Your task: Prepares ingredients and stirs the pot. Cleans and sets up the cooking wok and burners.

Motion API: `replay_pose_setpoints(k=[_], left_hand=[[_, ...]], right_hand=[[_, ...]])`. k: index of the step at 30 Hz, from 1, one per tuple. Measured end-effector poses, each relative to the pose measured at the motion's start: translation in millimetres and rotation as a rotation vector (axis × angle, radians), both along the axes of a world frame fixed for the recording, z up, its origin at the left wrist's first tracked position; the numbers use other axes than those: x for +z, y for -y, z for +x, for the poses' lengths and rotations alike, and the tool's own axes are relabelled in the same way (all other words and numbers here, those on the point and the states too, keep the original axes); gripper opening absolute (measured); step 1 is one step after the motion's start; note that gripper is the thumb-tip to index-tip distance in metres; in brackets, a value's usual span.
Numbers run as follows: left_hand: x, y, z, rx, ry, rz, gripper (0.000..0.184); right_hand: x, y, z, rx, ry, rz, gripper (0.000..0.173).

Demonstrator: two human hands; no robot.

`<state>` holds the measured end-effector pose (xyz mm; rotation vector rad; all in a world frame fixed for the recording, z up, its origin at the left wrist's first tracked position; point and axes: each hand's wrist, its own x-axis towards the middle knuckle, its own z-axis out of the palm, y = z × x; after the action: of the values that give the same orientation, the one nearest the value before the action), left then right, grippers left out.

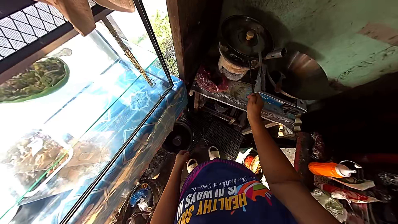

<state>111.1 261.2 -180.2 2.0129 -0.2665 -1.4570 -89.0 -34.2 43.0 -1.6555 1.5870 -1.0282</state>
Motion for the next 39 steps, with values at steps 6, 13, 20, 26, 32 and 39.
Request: replay_pose_setpoints(k=[6, 13, 20, 26, 32, 39], left_hand=[[-7, -19, -3, -0.023, -0.008, 0.053, 0.031], [-20, -31, -15, 0.002, -0.039, 0.069, 0.032], [-15, -33, -14, -0.005, -0.03, 0.074, 0.033], [-15, -38, -12, 0.016, -0.019, 0.095, 0.032], [-16, -41, -12, 0.049, -0.016, 0.094, 0.032], [-21, -45, -21, 0.029, -0.025, 0.099, 0.032]], right_hand=[[8, 0, -8, -0.012, 0.062, -0.02, 0.036], [24, -13, 5, 0.06, -0.17, -0.028, 0.038], [48, -11, -6, 0.101, -0.215, -0.01, 0.039], [74, 19, -4, 0.053, -0.09, 0.123, 0.04], [94, 37, 12, 0.105, -0.337, 0.067, 0.041], [48, 21, 20, 0.213, -0.556, -0.001, 0.039]])
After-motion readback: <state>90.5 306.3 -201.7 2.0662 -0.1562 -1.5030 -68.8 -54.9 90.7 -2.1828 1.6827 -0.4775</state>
